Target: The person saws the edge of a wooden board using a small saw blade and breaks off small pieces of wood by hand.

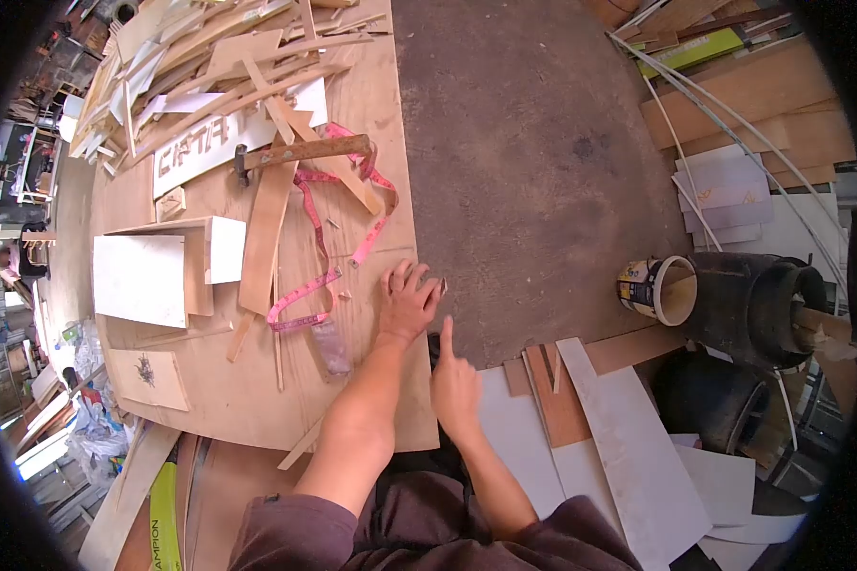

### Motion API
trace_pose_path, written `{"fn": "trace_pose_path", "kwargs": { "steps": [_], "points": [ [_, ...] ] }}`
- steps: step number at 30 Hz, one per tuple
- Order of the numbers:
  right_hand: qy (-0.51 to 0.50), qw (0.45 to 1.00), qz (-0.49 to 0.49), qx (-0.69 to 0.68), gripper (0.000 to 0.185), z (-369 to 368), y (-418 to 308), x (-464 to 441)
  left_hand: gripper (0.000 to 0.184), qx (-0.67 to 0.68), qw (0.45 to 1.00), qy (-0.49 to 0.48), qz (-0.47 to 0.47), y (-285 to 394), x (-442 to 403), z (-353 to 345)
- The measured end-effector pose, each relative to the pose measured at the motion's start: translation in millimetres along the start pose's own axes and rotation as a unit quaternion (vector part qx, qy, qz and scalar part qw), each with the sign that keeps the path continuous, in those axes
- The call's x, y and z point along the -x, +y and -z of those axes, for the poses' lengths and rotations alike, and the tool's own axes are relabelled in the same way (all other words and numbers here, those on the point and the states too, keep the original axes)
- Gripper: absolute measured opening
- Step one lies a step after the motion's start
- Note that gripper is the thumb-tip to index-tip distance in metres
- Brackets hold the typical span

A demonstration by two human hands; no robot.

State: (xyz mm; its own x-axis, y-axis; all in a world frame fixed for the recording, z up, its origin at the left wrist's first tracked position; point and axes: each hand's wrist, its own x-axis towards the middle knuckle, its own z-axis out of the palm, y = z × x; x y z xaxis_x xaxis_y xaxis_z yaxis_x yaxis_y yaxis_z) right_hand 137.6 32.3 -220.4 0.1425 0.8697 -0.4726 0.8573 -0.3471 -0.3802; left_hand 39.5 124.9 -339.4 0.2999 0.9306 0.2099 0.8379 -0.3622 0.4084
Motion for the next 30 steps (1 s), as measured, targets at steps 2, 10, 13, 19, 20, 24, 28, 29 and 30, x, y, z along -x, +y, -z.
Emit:
{"fn": "trace_pose_path", "kwargs": {
  "steps": [2, 10, 13, 19, 20, 24, 28, 29, 30],
  "points": [
    [0.069, 0.996, 0.044, -0.018, 0.083, -28.3, 7.5, -50.6, 0.015, 0.007, 1.0, -0.007, 0.007, -2.4, 0.7, -4.2],
    [0.002, 0.999, 0.004, 0.052, 0.086, -8.5, 7.4, 5.8, 0.013, -0.006, 1.0, 0.005, 0.004, -0.2, -2.2, -1.0],
    [0.14, 0.984, 0.107, 0.008, 0.088, -35.6, 14.2, -61.9, 0.014, -0.02, 1.0, 0.002, -0.007, -3.5, -3.6, -4.0],
    [-0.071, 0.996, -0.033, 0.042, 0.079, 4.5, -0.7, 10.6, 0.014, -0.007, 1.0, -0.006, 0.01, -0.7, -3.6, -1.0],
    [-0.075, 0.996, -0.035, 0.044, 0.079, 1.5, 2.1, 6.9, 0.013, -0.007, 1.0, 0.005, 0.007, 0.8, -1.7, -1.8],
    [0.114, 0.99, 0.074, 0.029, 0.081, -27.2, 7.7, -64.2, 0.013, -0.007, 1.0, -0.001, 0.001, -4.1, 1.4, -7.3],
    [0.061, 0.995, 0.049, 0.058, 0.082, -13.8, 9.9, -23.4, 0.018, -0.009, 0.999, -0.034, 0.006, -2.7, 0.2, -2.1],
    [0.023, 0.998, 0.019, 0.064, 0.081, -5.9, 4.5, -5.7, 0.018, -0.003, 0.999, -0.04, 0.008, -1.1, -0.8, 0.2],
    [0.023, 0.997, 0.02, 0.067, 0.081, -4.6, 4.6, -7.1, 0.018, -0.001, 0.999, -0.038, 0.01, -0.3, -2.6, 0.5]
  ]
}}
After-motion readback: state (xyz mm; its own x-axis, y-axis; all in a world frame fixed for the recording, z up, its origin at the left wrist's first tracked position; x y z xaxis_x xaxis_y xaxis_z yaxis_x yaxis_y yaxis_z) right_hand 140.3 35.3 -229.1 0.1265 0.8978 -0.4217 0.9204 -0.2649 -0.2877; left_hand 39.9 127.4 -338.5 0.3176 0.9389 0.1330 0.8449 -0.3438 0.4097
